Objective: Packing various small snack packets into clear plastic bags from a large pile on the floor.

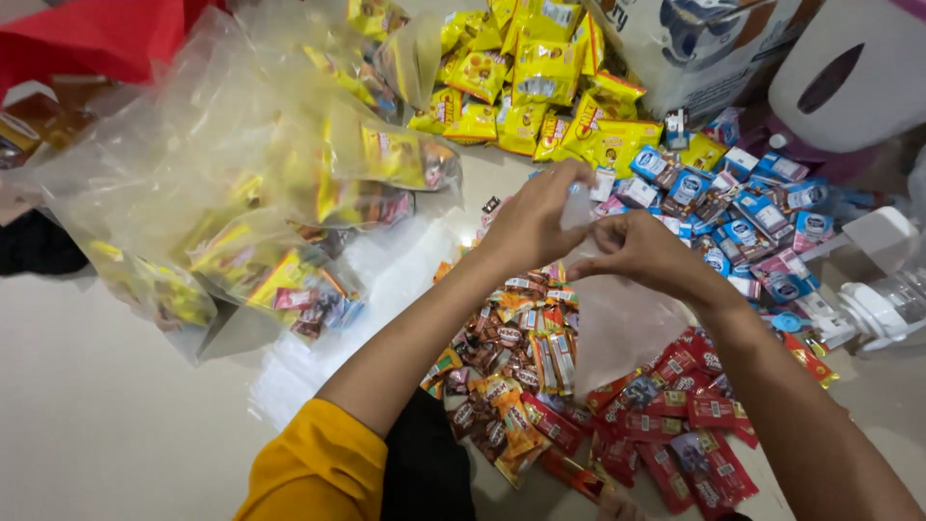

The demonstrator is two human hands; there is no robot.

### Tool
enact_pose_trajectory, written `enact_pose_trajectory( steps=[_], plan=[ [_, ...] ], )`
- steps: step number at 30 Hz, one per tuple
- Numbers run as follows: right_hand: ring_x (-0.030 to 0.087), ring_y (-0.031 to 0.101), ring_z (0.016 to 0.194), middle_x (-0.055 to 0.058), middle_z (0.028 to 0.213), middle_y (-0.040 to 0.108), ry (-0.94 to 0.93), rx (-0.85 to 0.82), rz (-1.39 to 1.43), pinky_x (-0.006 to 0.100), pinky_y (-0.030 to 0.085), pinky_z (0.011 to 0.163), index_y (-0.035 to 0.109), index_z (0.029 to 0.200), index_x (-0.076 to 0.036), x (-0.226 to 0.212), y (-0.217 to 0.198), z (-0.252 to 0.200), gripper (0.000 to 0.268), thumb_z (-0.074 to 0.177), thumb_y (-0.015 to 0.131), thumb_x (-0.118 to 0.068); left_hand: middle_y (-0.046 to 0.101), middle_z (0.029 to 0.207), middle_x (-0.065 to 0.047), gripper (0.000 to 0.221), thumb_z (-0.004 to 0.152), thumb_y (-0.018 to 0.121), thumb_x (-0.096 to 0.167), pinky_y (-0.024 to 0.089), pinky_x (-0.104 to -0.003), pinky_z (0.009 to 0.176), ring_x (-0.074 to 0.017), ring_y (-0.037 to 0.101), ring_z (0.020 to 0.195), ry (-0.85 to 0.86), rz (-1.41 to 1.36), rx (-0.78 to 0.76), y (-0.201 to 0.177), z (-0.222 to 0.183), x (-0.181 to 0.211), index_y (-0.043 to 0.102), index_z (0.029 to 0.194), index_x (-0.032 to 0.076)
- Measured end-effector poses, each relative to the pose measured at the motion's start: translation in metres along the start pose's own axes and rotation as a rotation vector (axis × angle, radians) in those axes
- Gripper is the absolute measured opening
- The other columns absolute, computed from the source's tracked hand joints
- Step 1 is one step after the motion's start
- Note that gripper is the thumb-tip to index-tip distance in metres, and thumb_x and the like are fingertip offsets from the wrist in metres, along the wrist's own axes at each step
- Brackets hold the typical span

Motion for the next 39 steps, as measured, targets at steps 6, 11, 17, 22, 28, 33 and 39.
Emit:
enact_pose_trajectory(
  steps=[6,11,17,22,28,33,39],
  plan=[
    [0.020,0.056,0.053,0.007,0.054,0.057,0.063,0.073,0.019,0.032,0.042,0.055,0.053,0.064,-0.006,0.015,-0.007,-0.004,0.048,0.078,0.091,-0.030,0.068,0.107,-0.011,0.027,0.096,0.063,0.018,0.058,-0.060,0.075,-0.0449,0.071,0.093,0.196,0.303,0.004,-0.006,-0.011,0.015,0.048,0.118,0.020],
    [0.026,0.066,0.072,0.004,0.073,0.058,-0.021,0.400,-0.389,0.036,0.049,0.067,0.058,0.086,-0.016,0.079,-0.041,0.002,0.046,0.067,0.098,-0.030,0.060,0.110,-0.006,0.027,0.095,0.065,0.006,0.057,-0.062,0.063,-0.0481,0.068,0.081,0.397,0.382,0.011,-0.013,-0.022,0.023,0.054,0.112,0.024],
    [0.027,0.066,0.084,0.005,0.105,0.051,-0.333,0.308,-0.548,0.039,0.053,0.082,0.056,0.089,-0.017,0.065,-0.019,-0.006,0.031,0.079,0.071,0.008,0.063,0.112,0.008,0.028,0.093,0.061,0.013,0.057,-0.039,0.048,-0.0209,0.071,0.065,0.432,0.819,0.249,0.026,-0.015,-0.047,0.072,0.079,0.035],
    [0.036,0.060,0.115,0.010,0.128,0.054,-0.364,0.598,-0.877,0.041,0.054,0.082,0.076,0.102,-0.018,0.046,-0.012,-0.009,0.037,0.094,0.055,0.012,0.052,0.142,0.005,0.059,0.087,0.066,0.005,0.057,-0.049,0.048,-0.0294,0.070,0.057,0.250,0.883,0.164,0.056,0.004,-0.074,0.059,0.138,0.033],
    [0.046,0.038,0.129,0.024,0.164,0.014,-0.205,0.886,-0.754,0.055,0.039,0.103,0.065,0.155,-0.003,0.036,-0.027,0.027,0.058,0.106,0.036,0.005,-0.007,0.175,-0.004,0.105,0.100,0.068,-0.013,0.041,-0.034,0.047,-0.0160,0.056,0.067,-0.003,1.049,0.250,0.052,0.078,-0.060,0.006,0.174,0.027],
    [0.044,0.050,0.126,0.019,0.133,0.049,0.052,0.529,-0.737,0.057,0.041,0.105,0.055,0.131,-0.005,0.240,-0.015,0.092,0.040,0.096,0.051,-0.024,0.044,0.153,0.008,0.056,0.093,0.056,0.002,0.040,-0.030,0.046,-0.0134,0.048,0.052,0.131,1.148,0.603,0.108,0.049,-0.137,0.053,0.143,0.025],
    [0.043,0.068,0.100,0.017,0.103,0.072,0.455,0.084,-0.394,0.049,0.052,0.085,0.080,0.103,-0.025,0.322,-0.021,0.048,0.030,0.082,0.079,-0.046,0.070,0.119,-0.001,0.031,0.095,0.050,0.001,0.042,-0.023,0.047,-0.0205,0.054,0.049,0.171,0.641,0.612,0.158,0.099,-0.244,0.075,0.112,0.008]
  ],
)
Point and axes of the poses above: each hand's wrist, its own z-axis towards the middle knuckle, its own y-axis out of the palm, x = y × z, the point moved 5 cm from there along z, towards the middle knuckle
